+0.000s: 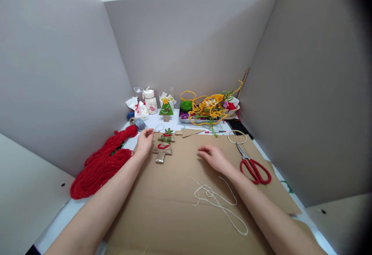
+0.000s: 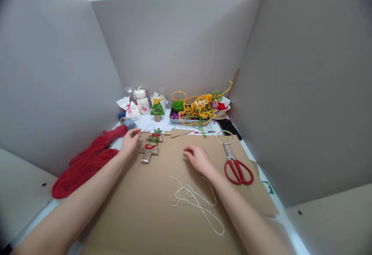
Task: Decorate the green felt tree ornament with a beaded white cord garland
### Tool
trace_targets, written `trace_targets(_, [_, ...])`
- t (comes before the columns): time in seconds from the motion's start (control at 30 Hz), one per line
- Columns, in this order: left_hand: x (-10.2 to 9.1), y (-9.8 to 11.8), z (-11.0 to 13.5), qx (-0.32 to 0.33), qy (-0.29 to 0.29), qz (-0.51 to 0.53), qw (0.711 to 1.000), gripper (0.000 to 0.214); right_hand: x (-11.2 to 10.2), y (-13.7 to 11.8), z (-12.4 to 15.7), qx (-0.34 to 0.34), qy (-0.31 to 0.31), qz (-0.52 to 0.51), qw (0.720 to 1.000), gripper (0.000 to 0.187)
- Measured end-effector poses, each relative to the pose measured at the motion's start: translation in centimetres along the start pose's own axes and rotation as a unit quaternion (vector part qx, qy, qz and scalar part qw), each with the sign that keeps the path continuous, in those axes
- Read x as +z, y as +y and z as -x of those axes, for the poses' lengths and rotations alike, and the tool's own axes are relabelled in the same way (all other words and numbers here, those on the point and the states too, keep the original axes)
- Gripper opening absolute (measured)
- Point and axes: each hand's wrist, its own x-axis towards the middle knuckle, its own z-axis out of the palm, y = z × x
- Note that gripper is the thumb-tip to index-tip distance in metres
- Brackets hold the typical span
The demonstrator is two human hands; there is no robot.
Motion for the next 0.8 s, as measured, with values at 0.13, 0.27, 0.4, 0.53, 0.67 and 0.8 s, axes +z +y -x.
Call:
trace_targets(0.13, [-0.4, -1.3, 0.9, 0.022, 0.045, 0.011, 0.999, 0.025, 0.7, 1.1, 0.1, 0.010, 0.002, -0.025, 1.000, 0.022])
trace_targets(0.27, [-0.8, -2.0, 1.4, 0.038, 0.073, 0.019, 0.996, 0.024, 1.0, 1.7, 0.1, 0.015, 0.014, -0.042, 0.999, 0.023])
trace_targets(0.4, [-1.3, -2.5, 1.3, 0.021, 0.085, 0.031, 0.996, 0.026, 1.2, 2.0, 0.3, 0.015, 0.022, -0.051, 0.998, 0.022])
trace_targets(0.53, [-1.7, -2.7, 1.1, 0.001, 0.091, 0.035, 0.995, 0.028, 1.3, 2.1, 0.7, 0.017, 0.024, -0.053, 0.998, 0.022])
trace_targets(0.67, [-1.7, -2.2, 1.7, 0.005, 0.079, 0.024, 0.997, 0.028, 1.2, 2.1, 0.9, 0.015, 0.023, -0.056, 0.998, 0.022])
trace_targets(0.8, [-1.4, -1.6, 2.3, 0.027, 0.054, -0.001, 0.998, 0.025, 1.2, 2.3, 0.9, 0.011, 0.018, -0.057, 0.998, 0.022])
